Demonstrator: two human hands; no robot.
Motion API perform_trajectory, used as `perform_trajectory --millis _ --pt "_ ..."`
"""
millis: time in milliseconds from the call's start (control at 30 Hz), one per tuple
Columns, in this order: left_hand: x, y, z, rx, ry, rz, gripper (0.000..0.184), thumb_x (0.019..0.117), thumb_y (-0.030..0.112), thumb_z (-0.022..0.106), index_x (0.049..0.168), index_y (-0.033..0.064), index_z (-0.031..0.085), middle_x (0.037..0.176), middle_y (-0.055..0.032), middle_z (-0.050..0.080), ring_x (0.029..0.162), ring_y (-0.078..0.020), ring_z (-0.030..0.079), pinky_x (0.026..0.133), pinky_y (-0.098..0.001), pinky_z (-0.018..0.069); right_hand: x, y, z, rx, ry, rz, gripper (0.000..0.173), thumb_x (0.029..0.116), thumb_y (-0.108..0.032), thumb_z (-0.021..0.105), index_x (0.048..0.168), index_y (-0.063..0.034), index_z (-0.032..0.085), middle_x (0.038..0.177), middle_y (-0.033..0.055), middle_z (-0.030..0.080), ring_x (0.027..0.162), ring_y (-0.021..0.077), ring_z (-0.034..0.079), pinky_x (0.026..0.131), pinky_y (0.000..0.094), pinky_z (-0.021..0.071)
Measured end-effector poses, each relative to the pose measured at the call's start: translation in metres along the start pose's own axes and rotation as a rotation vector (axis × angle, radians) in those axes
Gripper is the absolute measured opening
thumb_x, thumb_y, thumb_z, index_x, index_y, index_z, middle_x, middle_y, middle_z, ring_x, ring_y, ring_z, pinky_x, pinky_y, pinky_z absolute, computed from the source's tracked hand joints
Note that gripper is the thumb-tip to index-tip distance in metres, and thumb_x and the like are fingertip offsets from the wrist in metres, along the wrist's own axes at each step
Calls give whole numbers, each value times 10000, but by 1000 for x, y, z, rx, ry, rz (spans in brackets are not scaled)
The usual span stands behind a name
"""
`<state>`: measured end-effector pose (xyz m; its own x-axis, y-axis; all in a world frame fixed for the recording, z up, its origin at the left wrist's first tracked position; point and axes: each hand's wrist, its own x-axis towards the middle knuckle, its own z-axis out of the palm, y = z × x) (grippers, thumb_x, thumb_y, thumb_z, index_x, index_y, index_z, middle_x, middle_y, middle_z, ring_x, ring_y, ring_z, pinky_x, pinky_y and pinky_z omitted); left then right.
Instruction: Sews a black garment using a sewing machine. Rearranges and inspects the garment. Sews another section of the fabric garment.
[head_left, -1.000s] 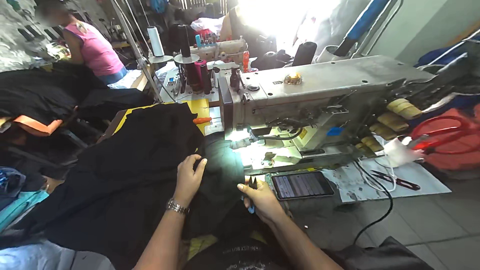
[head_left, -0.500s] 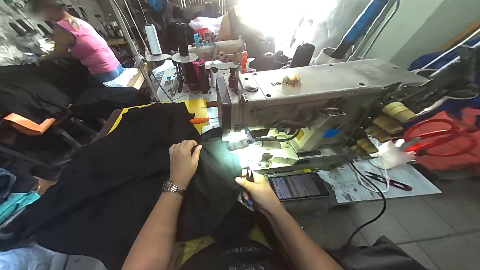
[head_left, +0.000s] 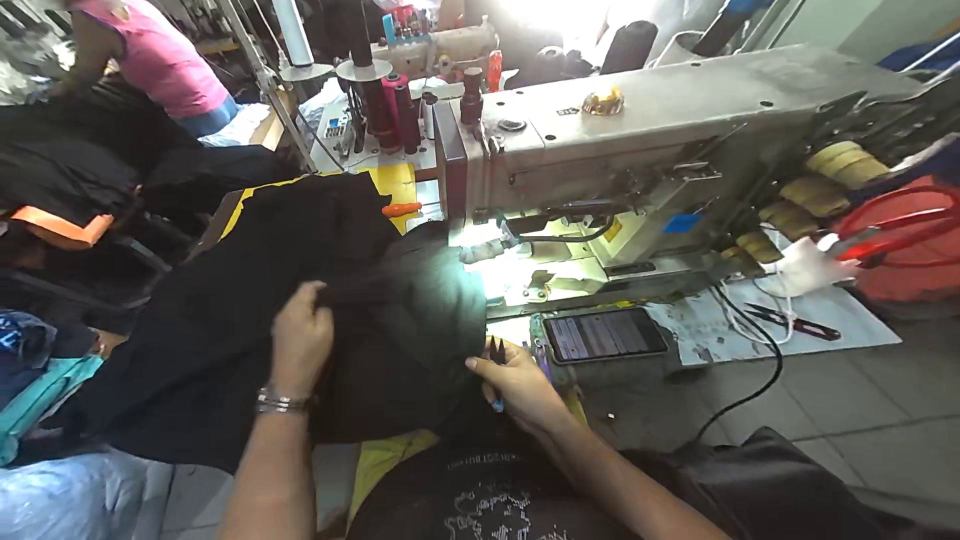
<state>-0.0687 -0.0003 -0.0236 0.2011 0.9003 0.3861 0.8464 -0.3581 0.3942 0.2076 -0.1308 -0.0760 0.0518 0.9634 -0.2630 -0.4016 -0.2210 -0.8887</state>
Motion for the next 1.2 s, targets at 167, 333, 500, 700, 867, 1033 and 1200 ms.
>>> perform_trajectory --millis 167,333,500,700,867,1033,1200 --pt "61 40 -85 295 72 455 316 857 76 729 1134 -45 634 945 -295 675 814 -514 678 646 -682 512 -23 -20 -10 411 -202 37 208 991 -39 557 1195 -57 594 915 86 718 730 113 694 664 283 607" --pt "104 19 -38 351 -233 473 424 873 157 809 1238 -9 671 1165 -316 646 1113 -539 609 936 -738 452 -11 18 -19 118 -115 124 63 1005 -53 584 1061 -61 557 682 20 599 447 52 487 416 187 421" --pt "16 65 31 -2 -221 732 293 982 253 627 1235 144 723 1351 -106 631 1273 -307 577 1078 -545 453 -4 17 -23 -70 -6 79 80 985 -16 594 1062 -38 597 757 16 614 463 61 487 438 205 456" --pt "-9 80 90 -17 -22 826 192 1000 96 577 1038 144 759 1208 -78 694 1142 -264 639 991 -478 497 0 18 -18 -97 -47 71 35 984 -26 587 1002 -56 585 733 8 598 451 57 462 432 205 434" --pt "-9 74 40 -311 -104 510 203 1030 118 534 1106 16 693 1042 -92 709 993 -197 688 924 -401 571 -2 18 -24 -78 -59 56 97 977 -20 600 1067 -56 604 755 -2 608 457 54 468 431 202 441" --pt "-26 14 -32 -662 159 248 137 988 99 653 1113 83 707 1039 17 740 920 -96 716 861 -308 614 2 18 -27 -59 -87 48 150 962 -17 621 1102 -62 598 748 -5 582 470 57 475 431 199 445" --pt "-56 -32 -83 -710 488 33 143 1025 84 588 1153 67 649 1008 13 743 875 -151 734 834 -369 631 9 11 -25 -31 -76 39 66 992 -76 632 1052 -56 612 740 5 612 458 45 467 425 189 429"
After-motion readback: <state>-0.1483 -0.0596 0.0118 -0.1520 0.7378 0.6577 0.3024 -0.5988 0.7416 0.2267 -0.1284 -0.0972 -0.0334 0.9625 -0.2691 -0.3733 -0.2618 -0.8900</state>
